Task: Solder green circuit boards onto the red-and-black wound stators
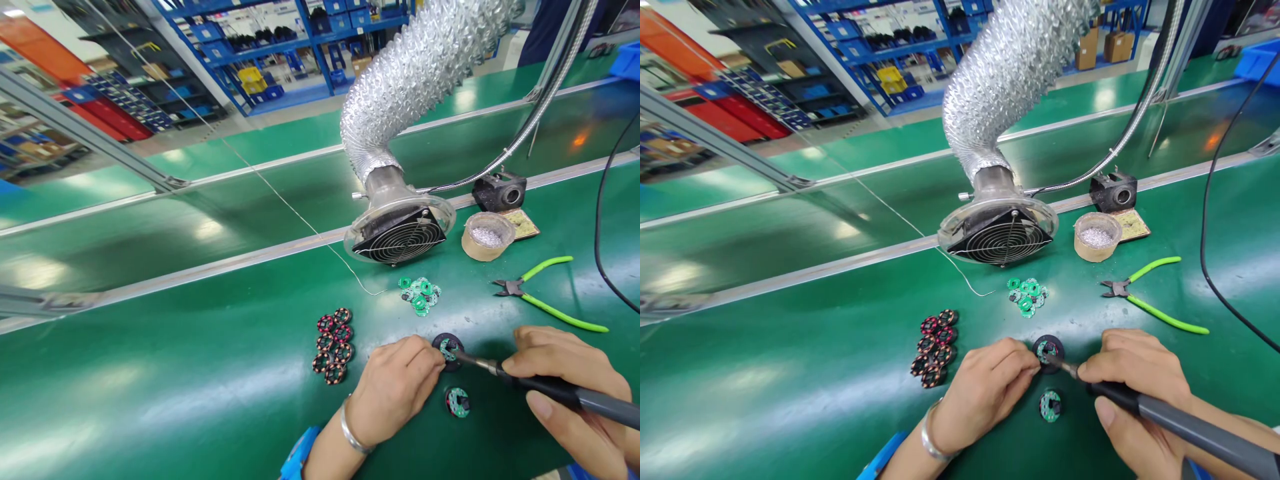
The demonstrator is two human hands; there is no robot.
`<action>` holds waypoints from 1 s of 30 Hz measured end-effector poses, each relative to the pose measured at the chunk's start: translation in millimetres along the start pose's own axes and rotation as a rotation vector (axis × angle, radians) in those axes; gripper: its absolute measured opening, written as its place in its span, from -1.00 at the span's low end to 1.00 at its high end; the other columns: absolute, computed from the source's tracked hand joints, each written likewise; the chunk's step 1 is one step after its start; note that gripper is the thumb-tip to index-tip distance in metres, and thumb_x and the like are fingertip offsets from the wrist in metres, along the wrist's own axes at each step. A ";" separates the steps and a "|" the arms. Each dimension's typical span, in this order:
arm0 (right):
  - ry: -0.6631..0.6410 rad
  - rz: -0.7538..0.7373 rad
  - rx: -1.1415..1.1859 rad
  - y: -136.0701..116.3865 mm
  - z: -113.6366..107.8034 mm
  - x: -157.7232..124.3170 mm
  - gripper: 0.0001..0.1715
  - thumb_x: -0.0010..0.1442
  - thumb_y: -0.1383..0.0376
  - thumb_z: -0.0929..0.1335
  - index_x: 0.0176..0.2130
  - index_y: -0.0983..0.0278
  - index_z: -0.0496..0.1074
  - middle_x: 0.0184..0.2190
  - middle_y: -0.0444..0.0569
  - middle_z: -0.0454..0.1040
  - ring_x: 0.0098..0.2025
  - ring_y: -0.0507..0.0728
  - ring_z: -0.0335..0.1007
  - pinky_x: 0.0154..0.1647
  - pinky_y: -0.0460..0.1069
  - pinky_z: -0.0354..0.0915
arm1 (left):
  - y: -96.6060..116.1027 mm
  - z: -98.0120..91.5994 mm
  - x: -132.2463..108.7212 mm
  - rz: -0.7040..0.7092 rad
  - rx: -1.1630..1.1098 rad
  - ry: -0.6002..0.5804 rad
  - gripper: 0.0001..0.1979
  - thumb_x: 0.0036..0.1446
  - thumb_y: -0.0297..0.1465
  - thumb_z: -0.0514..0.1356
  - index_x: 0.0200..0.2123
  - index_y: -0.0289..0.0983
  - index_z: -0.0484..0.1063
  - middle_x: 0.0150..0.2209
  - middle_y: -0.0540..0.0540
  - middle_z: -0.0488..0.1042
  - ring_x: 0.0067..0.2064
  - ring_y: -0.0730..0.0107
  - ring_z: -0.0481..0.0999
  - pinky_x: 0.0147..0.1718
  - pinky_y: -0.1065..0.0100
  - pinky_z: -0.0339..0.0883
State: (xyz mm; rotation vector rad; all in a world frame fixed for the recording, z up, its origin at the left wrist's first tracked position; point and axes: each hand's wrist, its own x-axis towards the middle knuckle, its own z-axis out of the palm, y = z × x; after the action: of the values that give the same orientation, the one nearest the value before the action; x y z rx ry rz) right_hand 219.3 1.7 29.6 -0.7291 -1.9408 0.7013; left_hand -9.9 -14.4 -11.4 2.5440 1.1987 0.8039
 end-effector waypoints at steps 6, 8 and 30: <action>0.035 -0.042 0.001 9.4 1.7 -1.2 -0.67 0.06 0.43 0.26 -0.14 0.26 0.39 -0.57 -0.08 0.36 -0.59 0.09 0.27 -0.56 -0.01 0.15 | 0.4 0.1 -1.1 0.008 -0.002 0.008 -0.87 0.32 -0.46 0.04 -0.23 -0.24 0.38 -0.36 -0.02 0.51 -0.40 0.44 0.50 -0.45 0.44 0.35; 0.022 -0.044 0.013 9.6 2.3 -0.2 -0.68 0.05 0.42 0.26 -0.16 0.27 0.39 -0.58 -0.10 0.34 -0.60 0.08 0.24 -0.57 -0.02 0.12 | 0.5 0.2 -1.4 0.001 -0.003 0.008 -0.88 0.31 -0.46 0.04 -0.22 -0.24 0.38 -0.36 -0.02 0.50 -0.40 0.43 0.50 -0.46 0.43 0.34; 0.006 -0.081 0.037 2.5 9.1 6.1 -0.79 0.07 0.39 0.23 -0.27 0.28 0.40 -0.63 -0.12 0.35 -0.66 0.04 0.18 -0.61 -0.04 0.12 | 1.7 -1.2 0.3 -0.008 -0.015 -0.010 -0.90 0.31 -0.45 0.03 -0.23 -0.23 0.34 -0.36 -0.02 0.49 -0.40 0.40 0.49 -0.45 0.41 0.34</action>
State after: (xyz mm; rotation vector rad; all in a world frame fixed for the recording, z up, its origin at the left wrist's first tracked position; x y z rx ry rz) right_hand 209.2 6.2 27.4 -0.6264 -1.9355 0.6829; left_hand -9.3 -15.3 -9.6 2.5269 1.1943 0.7947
